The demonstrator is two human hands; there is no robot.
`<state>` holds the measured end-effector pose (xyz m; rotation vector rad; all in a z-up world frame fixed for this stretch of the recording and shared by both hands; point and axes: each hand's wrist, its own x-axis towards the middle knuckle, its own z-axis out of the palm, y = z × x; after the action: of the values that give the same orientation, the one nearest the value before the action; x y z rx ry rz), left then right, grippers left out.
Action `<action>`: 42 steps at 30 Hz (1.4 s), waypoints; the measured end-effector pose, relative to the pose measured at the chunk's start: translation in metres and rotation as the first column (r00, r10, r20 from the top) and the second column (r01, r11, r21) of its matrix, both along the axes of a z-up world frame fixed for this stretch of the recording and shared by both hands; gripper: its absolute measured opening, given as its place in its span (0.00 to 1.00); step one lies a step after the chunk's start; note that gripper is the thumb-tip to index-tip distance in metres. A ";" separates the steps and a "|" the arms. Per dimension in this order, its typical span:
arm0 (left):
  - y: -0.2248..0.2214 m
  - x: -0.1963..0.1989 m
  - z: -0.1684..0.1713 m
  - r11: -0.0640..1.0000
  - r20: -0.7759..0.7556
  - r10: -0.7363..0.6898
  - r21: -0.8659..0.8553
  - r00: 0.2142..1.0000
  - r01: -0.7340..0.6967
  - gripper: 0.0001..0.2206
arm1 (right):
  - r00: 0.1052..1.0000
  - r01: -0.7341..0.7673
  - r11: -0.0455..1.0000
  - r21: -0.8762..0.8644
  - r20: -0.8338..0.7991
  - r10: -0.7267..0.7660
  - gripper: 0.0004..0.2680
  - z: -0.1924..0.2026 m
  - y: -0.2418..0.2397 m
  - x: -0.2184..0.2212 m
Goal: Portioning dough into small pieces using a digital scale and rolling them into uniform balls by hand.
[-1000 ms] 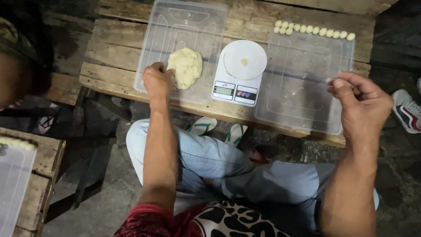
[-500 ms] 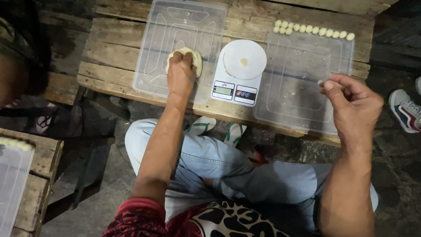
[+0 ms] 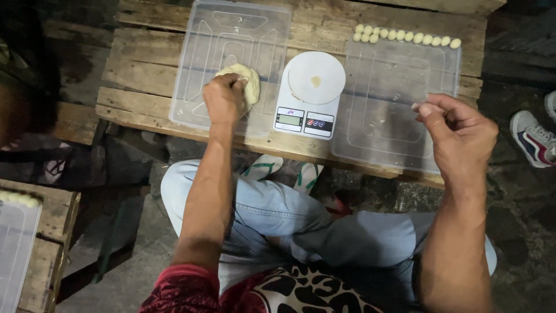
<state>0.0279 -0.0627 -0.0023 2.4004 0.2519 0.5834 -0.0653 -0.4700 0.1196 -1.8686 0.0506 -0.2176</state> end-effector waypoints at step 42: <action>-0.108 0.024 -0.025 0.817 0.003 -0.550 0.208 0.835 0.538 0.24 | 1.000 0.010 1.000 -0.019 -0.022 -0.011 0.09 0.010 0.001 -0.003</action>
<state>0.0520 -0.1707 -0.0275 2.4731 -0.5410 0.4228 -0.0683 -0.4694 0.1298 -1.8902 0.0739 -0.2051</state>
